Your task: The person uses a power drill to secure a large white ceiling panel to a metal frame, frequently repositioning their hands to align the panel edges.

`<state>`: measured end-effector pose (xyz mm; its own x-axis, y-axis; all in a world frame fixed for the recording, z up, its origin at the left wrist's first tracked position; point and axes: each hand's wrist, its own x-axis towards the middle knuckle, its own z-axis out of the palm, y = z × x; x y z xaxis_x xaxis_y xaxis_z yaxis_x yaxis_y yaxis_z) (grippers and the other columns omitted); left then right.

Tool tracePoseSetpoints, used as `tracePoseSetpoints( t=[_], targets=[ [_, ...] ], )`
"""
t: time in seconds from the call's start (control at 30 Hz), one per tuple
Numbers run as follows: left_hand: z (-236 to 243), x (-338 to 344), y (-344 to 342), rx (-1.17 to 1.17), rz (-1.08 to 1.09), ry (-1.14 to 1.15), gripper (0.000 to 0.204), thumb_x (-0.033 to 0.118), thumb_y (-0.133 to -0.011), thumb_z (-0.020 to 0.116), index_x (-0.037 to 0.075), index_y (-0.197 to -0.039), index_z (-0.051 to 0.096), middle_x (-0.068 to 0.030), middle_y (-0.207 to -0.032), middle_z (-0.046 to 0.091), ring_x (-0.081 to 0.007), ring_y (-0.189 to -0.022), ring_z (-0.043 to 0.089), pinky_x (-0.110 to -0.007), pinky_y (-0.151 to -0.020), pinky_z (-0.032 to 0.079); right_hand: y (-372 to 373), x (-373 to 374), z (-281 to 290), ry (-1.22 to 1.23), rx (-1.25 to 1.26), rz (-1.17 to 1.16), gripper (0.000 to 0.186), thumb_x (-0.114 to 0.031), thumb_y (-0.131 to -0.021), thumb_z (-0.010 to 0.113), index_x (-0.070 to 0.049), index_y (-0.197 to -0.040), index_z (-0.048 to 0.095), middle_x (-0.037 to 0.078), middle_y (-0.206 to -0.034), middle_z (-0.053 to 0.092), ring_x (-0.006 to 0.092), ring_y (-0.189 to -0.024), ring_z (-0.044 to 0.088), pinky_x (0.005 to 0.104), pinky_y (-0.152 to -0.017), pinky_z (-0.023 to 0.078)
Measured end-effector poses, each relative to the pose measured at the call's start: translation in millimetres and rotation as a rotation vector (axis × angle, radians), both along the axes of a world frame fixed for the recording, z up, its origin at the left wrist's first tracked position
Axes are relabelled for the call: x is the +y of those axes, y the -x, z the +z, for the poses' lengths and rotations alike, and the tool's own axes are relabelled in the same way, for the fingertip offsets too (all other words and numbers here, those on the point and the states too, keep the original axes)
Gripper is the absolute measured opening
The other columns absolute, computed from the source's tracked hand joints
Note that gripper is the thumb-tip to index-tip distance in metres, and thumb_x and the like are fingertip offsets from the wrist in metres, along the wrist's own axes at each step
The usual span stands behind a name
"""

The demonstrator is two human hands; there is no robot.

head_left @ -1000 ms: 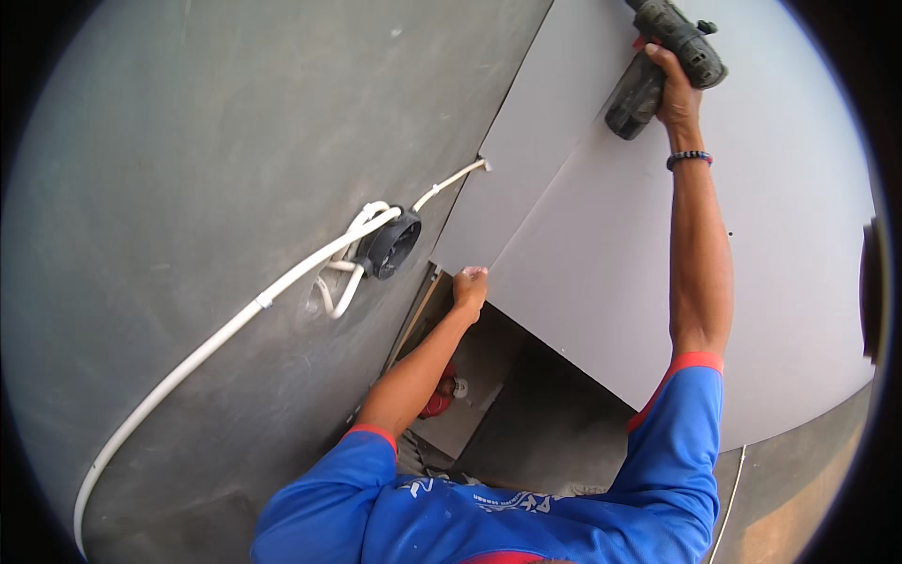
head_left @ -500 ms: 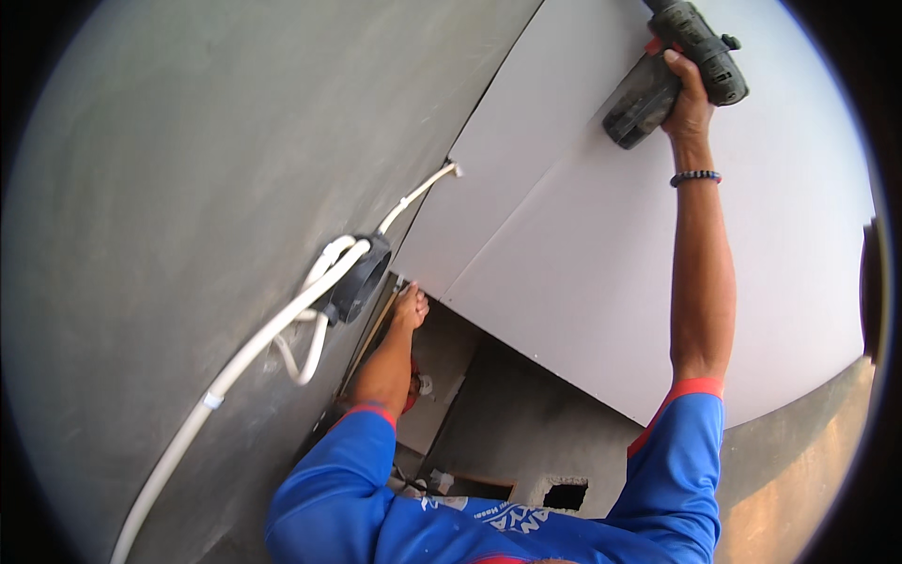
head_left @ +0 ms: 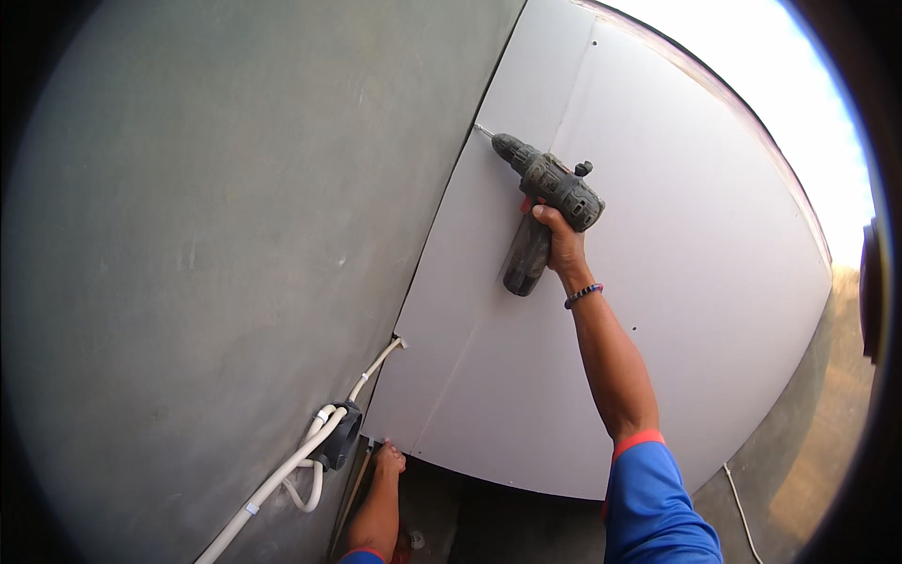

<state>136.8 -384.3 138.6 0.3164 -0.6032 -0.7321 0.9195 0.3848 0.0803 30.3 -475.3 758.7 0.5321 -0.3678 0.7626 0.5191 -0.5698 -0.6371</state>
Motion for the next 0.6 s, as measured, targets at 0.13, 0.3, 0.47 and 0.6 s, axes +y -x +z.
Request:
tracePoseSetpoints(
  t=[0.13, 0.3, 0.47, 0.6],
  targets=[
    [0, -5, 4, -0.025, 0.024, 0.000, 0.038, 0.038, -0.096, 0.060, 0.016, -0.068, 0.048, 0.0033, -0.052, 0.040, -0.0123, -0.036, 0.032, -0.029, -0.036, 0.023, 5, 15, 4, 0.057, -0.057, 0.041, 0.054, -0.016, -0.075, 0.068, -0.007, -0.126, 0.053, 0.002, -0.101, 0.057, 0.0158, -0.091, 0.055, 0.0339, -0.083, 0.047],
    [-15, -5, 8, -0.058, 0.068, 0.122, 0.036, 0.037, -0.096, 0.061, 0.016, -0.069, 0.049, 0.0034, -0.053, 0.041, -0.0121, -0.038, 0.035, -0.029, -0.037, 0.026, 7, 8, 2, 0.075, -0.056, 0.003, 0.041, -0.016, -0.075, 0.069, -0.007, -0.114, 0.060, 0.002, -0.100, 0.058, 0.0154, -0.091, 0.055, 0.0333, -0.083, 0.047],
    [-13, -7, 8, -0.051, 0.072, 0.098, 0.034, 0.034, -0.096, 0.062, 0.016, -0.070, 0.050, 0.0033, -0.054, 0.043, -0.0120, -0.038, 0.036, -0.029, -0.037, 0.027, 5, 7, 0, 0.016, -0.067, -0.047, 0.038, -0.019, -0.075, 0.070, -0.008, -0.110, 0.061, 0.002, -0.099, 0.058, 0.0160, -0.091, 0.056, 0.0333, -0.080, 0.048],
    [-15, -5, 7, -0.070, 0.023, 0.083, 0.033, 0.033, -0.095, 0.062, 0.015, -0.070, 0.050, 0.0031, -0.054, 0.044, -0.0121, -0.038, 0.036, -0.029, -0.037, 0.027, 6, -3, 0, 0.013, -0.042, -0.057, 0.039, -0.019, -0.075, 0.072, -0.007, -0.110, 0.061, 0.003, -0.099, 0.058, 0.0169, -0.091, 0.057, 0.0342, -0.080, 0.049]
  ],
)
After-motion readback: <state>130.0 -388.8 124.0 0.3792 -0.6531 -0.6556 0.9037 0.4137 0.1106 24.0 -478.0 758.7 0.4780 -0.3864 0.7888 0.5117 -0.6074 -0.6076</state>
